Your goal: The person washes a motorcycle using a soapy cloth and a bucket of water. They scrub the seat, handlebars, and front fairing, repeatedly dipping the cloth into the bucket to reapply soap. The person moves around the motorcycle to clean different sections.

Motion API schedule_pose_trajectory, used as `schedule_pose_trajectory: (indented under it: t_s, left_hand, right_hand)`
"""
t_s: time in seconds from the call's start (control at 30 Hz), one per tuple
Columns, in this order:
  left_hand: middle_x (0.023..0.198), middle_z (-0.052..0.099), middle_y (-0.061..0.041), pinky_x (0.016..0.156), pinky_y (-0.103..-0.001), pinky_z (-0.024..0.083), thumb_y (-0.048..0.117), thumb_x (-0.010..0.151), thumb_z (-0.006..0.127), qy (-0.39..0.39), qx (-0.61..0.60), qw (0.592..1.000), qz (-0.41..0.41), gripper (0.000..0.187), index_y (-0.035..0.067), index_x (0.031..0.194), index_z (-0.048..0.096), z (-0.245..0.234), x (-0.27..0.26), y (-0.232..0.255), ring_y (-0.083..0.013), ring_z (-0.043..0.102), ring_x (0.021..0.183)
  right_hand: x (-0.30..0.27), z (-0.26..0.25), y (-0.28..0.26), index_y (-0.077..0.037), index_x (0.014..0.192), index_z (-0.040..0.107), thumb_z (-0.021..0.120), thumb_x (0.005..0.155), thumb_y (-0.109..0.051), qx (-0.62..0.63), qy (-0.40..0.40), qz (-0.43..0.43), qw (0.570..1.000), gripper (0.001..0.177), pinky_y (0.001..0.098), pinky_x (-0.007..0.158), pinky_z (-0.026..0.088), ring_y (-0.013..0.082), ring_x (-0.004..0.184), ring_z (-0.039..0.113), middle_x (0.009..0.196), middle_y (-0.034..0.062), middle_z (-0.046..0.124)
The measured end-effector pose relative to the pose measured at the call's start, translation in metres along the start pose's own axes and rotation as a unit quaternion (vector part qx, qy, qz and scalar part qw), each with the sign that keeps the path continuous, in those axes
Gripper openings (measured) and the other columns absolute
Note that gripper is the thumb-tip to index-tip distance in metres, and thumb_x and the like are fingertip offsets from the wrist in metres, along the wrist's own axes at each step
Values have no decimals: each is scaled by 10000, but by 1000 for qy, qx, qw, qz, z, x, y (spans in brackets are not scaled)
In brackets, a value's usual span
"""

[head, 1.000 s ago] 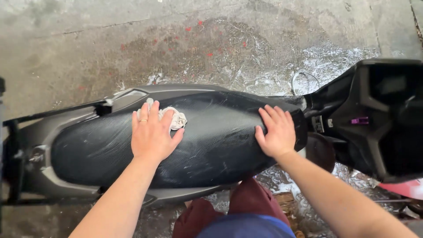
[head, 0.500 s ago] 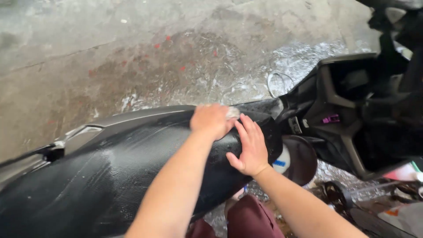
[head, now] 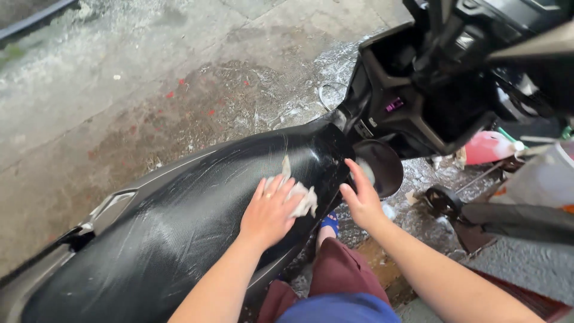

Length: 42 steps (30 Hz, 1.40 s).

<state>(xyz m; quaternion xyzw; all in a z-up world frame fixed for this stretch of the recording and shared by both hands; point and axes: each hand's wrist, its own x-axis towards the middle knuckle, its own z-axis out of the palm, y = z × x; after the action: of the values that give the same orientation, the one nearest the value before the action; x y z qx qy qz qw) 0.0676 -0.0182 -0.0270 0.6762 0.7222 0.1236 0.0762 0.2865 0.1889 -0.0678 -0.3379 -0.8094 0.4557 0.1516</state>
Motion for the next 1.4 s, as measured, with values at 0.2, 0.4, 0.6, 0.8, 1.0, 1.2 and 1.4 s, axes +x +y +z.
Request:
schedule_pose_trajectory:
  t_s: [0.2, 0.4, 0.6, 0.8, 1.0, 1.2, 1.4]
  left_hand:
    - [1585, 508, -188, 1213, -701, 273, 376, 855, 772, -70, 23, 997, 26, 582, 233, 1405, 649, -6, -72, 13, -451, 386, 1511]
    - [1616, 483, -171, 1212, -682, 280, 455, 807, 820, -52, 52, 996, 54, 659, 233, 1403, 647, 6, -38, 21, -435, 415, 1485]
    - [1550, 609, -84, 1272, -668, 245, 264, 886, 657, 14, 92, 989, 116, 386, 255, 1255, 771, 59, 60, 37, -378, 466, 1510]
    - [1405, 671, -62, 1256, -635, 269, 319, 1024, 522, -152, 177, 970, 71, 369, 262, 1297, 765, 79, 187, 74, -361, 453, 1483]
    - [1613, 517, -130, 1193, -599, 276, 299, 1111, 407, -320, 85, 935, -130, 463, 255, 1532, 593, 13, 259, 60, -360, 420, 1503]
    - [1311, 734, -75, 1004, -490, 465, 278, 993, 470, -202, -90, 902, -371, 406, 284, 1283, 754, -41, 226, -14, -328, 665, 1244]
    - [1115, 797, -165, 886, -550, 523, 447, 1012, 445, -76, -48, 868, -489, 466, 186, 1118, 816, -111, 74, -76, -433, 734, 1107]
  right_hand:
    - [-47, -21, -27, -142, 1625, 447, 506, 1028, -409, 12, 53, 21, 998, 657, 500, 1229, 379, 349, 1539, 425, 1672, 178, 441]
    - [-56, -36, -38, -101, 1534, 530, 463, 1039, -400, -9, 63, 37, 997, 582, 490, 1186, 415, 310, 1533, 450, 1666, 159, 473]
    - [-54, -53, -20, -127, 1439, 638, 563, 1007, -310, -25, 31, 52, 998, 475, 445, 1211, 384, 266, 1527, 483, 1641, 111, 538]
    - [-31, -102, 12, -143, 1349, 713, 580, 1002, -270, -68, -1, 53, 996, 393, 455, 1219, 390, 267, 1500, 530, 1602, 96, 595]
    - [-3, -141, 0, -150, 1331, 734, 562, 1004, -330, -88, -14, 113, 990, 411, 448, 1207, 412, 246, 1507, 535, 1590, 59, 620]
    - [12, -131, -4, -148, 1310, 745, 566, 1011, -314, -86, -41, 122, 988, 386, 445, 1176, 443, 240, 1480, 562, 1567, 42, 643]
    - [12, -91, -19, -125, 1303, 760, 602, 1022, -244, -54, -79, 51, 994, 343, 466, 1127, 497, 284, 1405, 614, 1497, 85, 684]
